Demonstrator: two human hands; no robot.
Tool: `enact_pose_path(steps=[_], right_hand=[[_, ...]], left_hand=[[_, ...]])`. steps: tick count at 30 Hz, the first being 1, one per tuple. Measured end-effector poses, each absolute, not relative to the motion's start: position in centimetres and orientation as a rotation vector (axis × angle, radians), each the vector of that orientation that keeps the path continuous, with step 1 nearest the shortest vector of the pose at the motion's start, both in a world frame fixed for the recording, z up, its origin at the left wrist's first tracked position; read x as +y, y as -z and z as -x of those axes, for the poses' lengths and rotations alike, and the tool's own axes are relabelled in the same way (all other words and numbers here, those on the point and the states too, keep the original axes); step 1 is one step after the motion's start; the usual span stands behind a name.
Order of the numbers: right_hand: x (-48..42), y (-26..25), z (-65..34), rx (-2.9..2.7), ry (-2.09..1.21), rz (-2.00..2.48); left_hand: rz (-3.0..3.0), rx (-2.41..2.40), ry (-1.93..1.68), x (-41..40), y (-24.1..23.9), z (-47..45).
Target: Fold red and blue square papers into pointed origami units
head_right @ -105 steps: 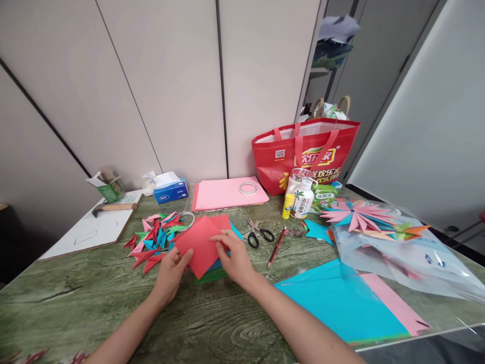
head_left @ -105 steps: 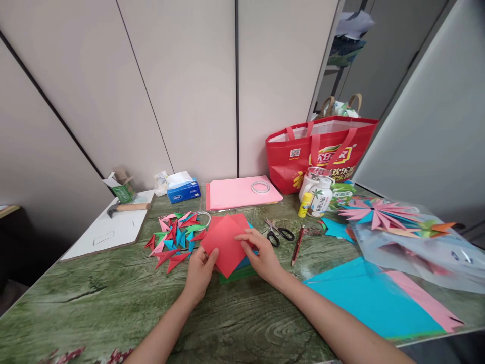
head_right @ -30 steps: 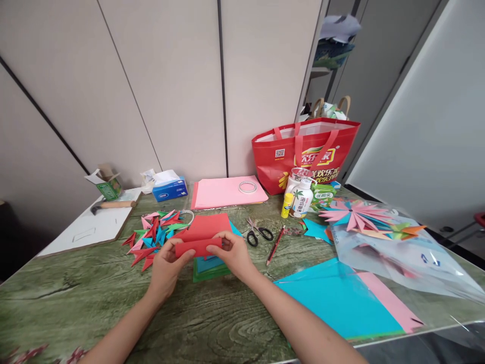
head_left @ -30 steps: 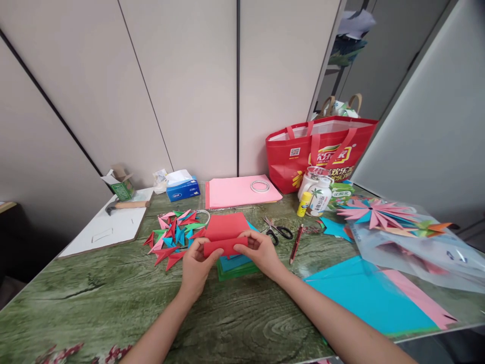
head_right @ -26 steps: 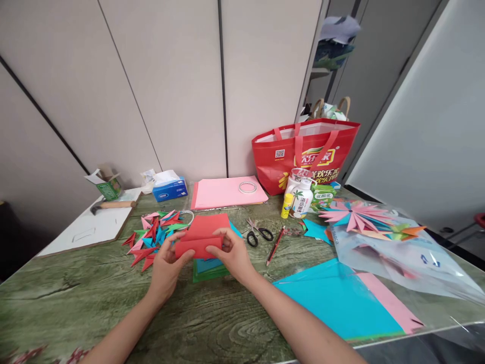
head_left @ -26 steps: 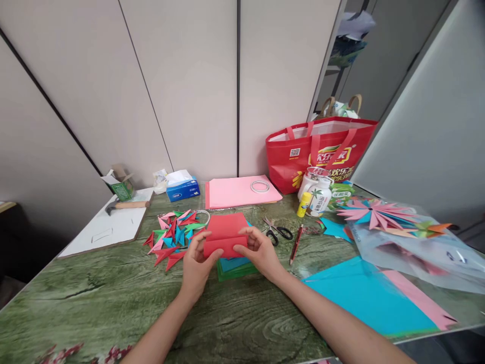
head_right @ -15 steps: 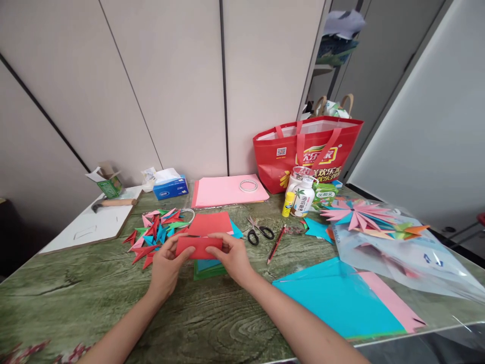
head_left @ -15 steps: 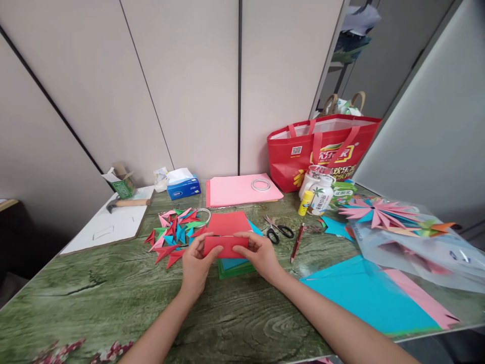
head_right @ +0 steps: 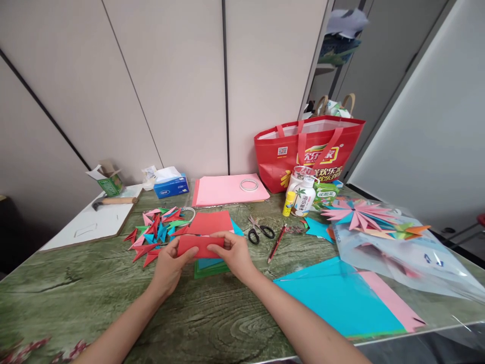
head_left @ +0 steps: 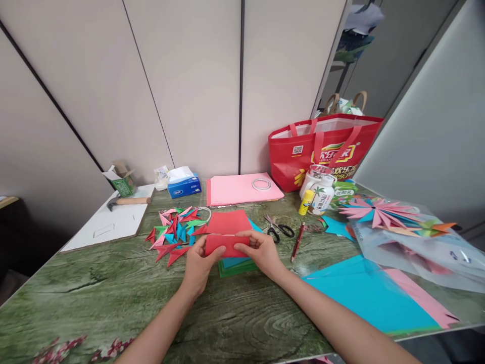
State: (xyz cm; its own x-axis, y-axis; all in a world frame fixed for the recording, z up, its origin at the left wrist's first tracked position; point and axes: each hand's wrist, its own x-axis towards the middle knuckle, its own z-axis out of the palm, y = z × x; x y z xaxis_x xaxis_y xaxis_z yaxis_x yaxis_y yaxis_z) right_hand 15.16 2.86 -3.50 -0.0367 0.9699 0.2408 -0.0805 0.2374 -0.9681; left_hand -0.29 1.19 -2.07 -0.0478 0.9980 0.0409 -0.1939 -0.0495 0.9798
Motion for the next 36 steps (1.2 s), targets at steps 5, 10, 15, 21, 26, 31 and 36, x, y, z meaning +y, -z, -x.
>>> enact_pose_path(steps=[5, 10, 15, 21, 26, 31, 36], right_hand=[[2.94, 3.64, -15.21, -1.313, -1.06, 0.957], [2.95, 3.81, -15.22, -1.335, -1.055, 0.956], [2.9, 3.8, -15.29, -1.364, -1.045, 0.953], [2.83, 3.57, -15.42, -1.423, -1.015, 0.894], [2.88, 3.63, -15.38, -1.413, -1.026, 0.915], [2.89, 3.62, -15.39, -1.404, -1.024, 0.928], [2.91, 3.65, -15.37, -1.397, -1.028, 0.935]], left_hand=[[-1.096, 1.074, -1.345, 1.19, 2.13, 0.35], [-1.111, 1.076, -1.347, 1.19, 2.24, 0.39], [-1.136, 1.084, -1.356, 1.26, 2.28, 0.46], [-1.14, 1.063, -1.333, 1.2, 2.27, 0.5], [-1.157, 1.063, -1.322, 1.21, 2.3, 0.52], [-1.18, 1.059, -1.318, 1.17, 2.26, 0.52], [-1.185, 1.071, -1.318, 1.15, 2.13, 0.5]])
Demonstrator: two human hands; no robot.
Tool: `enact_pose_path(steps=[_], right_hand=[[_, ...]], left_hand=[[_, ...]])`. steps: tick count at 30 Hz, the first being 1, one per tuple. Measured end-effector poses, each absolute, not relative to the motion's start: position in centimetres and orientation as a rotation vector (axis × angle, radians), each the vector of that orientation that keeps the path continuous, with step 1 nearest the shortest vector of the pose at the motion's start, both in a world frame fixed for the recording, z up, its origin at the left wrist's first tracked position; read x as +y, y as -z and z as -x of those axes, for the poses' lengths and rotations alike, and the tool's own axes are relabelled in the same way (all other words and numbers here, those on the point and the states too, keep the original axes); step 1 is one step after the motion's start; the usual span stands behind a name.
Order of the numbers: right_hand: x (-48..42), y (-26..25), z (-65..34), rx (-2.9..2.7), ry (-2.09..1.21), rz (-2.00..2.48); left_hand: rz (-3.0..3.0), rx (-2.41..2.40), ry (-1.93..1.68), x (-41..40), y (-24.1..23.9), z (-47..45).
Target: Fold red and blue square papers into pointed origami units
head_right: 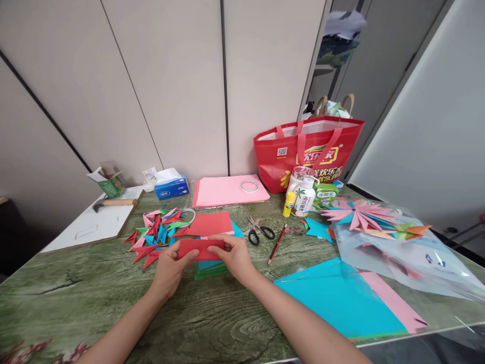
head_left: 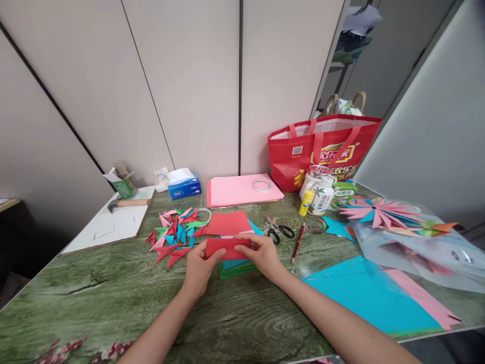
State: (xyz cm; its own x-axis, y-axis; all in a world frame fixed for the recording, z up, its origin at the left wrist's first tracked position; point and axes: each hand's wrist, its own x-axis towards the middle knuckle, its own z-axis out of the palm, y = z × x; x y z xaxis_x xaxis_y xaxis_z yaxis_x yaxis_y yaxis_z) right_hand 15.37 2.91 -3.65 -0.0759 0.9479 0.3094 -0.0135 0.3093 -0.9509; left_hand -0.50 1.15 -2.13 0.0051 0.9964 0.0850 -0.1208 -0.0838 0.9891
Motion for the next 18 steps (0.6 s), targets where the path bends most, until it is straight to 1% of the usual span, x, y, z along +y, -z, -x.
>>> enact_pose_path(steps=[8, 18], right_hand=[[2.82, 3.49, -15.35, -1.392, -0.983, 1.03], [2.79, 3.45, -15.25, -1.343, -1.035, 0.992]], left_hand=[[-1.176, 1.069, -1.316, 1.2, 2.21, 0.48], [-1.169, 1.077, -1.327, 1.23, 2.13, 0.47]])
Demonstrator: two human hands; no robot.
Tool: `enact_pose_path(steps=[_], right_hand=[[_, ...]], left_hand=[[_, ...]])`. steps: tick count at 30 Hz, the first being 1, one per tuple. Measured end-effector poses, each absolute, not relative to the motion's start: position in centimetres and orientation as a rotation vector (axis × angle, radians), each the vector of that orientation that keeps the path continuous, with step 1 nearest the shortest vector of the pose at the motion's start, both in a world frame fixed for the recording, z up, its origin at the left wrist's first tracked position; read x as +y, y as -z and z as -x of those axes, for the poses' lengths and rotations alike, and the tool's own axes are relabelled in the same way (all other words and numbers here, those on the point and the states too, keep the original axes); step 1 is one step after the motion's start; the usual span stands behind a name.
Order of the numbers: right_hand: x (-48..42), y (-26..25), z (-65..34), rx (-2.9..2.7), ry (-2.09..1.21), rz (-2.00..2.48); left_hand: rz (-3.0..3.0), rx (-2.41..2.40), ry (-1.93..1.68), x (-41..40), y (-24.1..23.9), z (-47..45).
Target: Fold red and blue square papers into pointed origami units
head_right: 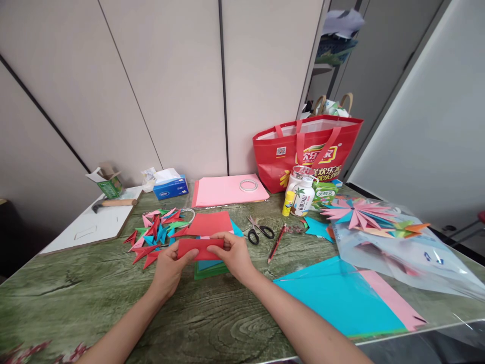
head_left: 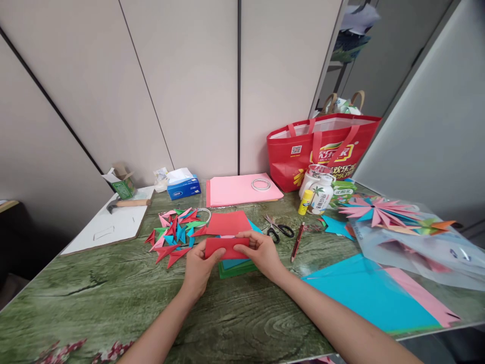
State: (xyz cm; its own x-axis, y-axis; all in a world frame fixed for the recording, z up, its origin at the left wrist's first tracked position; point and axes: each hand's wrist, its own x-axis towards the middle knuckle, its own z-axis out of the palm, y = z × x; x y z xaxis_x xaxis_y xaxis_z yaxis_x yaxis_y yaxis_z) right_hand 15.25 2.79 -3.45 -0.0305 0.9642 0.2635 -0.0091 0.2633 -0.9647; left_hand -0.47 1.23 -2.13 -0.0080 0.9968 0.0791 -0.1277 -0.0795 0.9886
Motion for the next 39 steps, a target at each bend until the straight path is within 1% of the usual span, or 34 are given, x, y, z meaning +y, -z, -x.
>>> enact_pose_path(steps=[6, 14, 39], right_hand=[[2.85, 3.53, -15.28, -1.327, -1.046, 0.986], [2.76, 3.35, -15.31, -1.378, -0.982, 0.973], [2.69, 3.34, -15.39, -1.414, -1.039, 0.921]], left_hand=[[-1.171, 1.07, -1.328, 1.19, 2.14, 0.46], [-1.151, 1.077, -1.328, 1.2, 2.03, 0.4], [-1.128, 1.037, -1.341, 1.15, 1.99, 0.27]])
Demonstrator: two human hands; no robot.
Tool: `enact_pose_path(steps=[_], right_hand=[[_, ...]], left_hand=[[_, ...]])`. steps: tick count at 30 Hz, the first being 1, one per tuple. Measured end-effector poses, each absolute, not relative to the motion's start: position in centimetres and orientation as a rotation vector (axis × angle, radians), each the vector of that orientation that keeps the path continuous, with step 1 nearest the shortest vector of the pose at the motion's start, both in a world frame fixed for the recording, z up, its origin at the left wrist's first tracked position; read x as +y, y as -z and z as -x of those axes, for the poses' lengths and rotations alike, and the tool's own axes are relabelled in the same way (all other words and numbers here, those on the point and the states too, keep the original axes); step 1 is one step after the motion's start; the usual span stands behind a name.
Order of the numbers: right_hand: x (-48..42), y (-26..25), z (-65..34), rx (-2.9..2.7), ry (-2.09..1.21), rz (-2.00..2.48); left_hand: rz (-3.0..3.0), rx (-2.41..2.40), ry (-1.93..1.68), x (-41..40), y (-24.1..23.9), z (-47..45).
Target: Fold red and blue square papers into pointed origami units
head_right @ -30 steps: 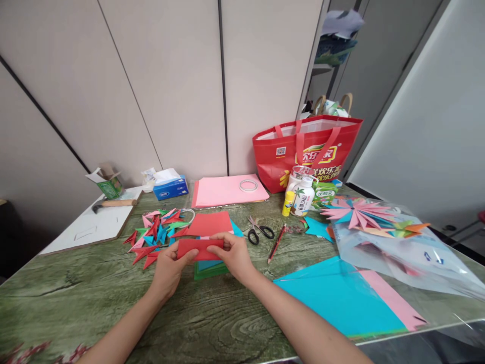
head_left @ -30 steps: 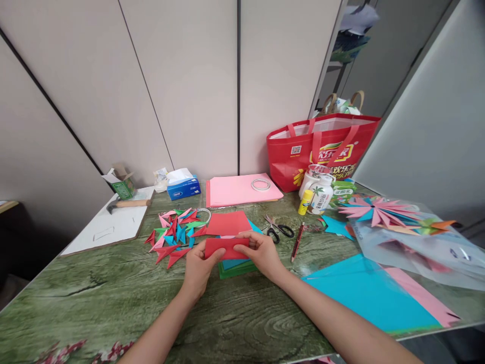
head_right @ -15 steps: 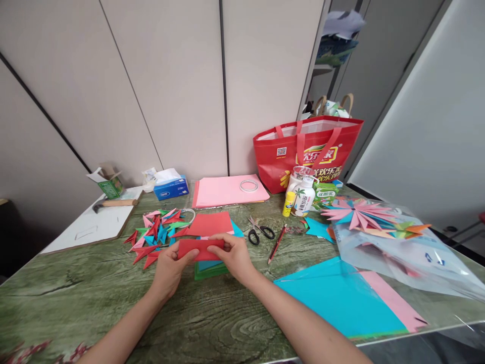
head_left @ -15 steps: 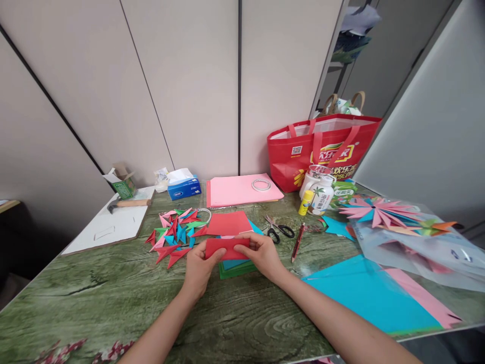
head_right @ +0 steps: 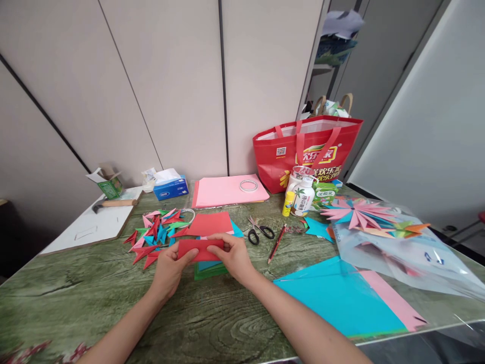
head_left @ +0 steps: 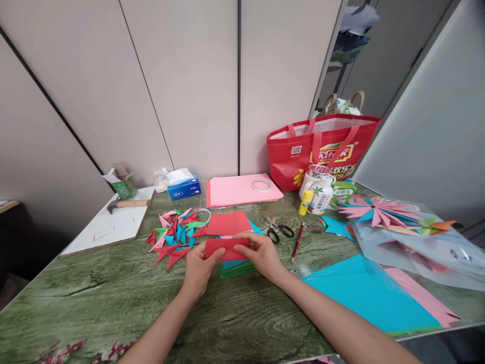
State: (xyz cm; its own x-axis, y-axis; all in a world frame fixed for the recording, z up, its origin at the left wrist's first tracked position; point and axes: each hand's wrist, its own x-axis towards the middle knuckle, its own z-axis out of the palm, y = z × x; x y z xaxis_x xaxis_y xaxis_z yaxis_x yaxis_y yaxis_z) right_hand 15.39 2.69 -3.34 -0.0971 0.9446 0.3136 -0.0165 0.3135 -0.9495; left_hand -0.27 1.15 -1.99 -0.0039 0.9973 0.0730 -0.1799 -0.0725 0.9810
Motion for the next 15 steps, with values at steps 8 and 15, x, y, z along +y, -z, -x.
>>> enact_pose_path(steps=[8, 15], right_hand=[[3.05, 3.53, -15.51, -1.523, -0.973, 1.045], [3.09, 3.4, -15.5, -1.621, -0.965, 1.018]], left_hand=[[-1.096, 1.021, -1.308, 1.11, 2.42, 0.34], [-1.114, 1.068, -1.248, 1.02, 2.74, 0.19]])
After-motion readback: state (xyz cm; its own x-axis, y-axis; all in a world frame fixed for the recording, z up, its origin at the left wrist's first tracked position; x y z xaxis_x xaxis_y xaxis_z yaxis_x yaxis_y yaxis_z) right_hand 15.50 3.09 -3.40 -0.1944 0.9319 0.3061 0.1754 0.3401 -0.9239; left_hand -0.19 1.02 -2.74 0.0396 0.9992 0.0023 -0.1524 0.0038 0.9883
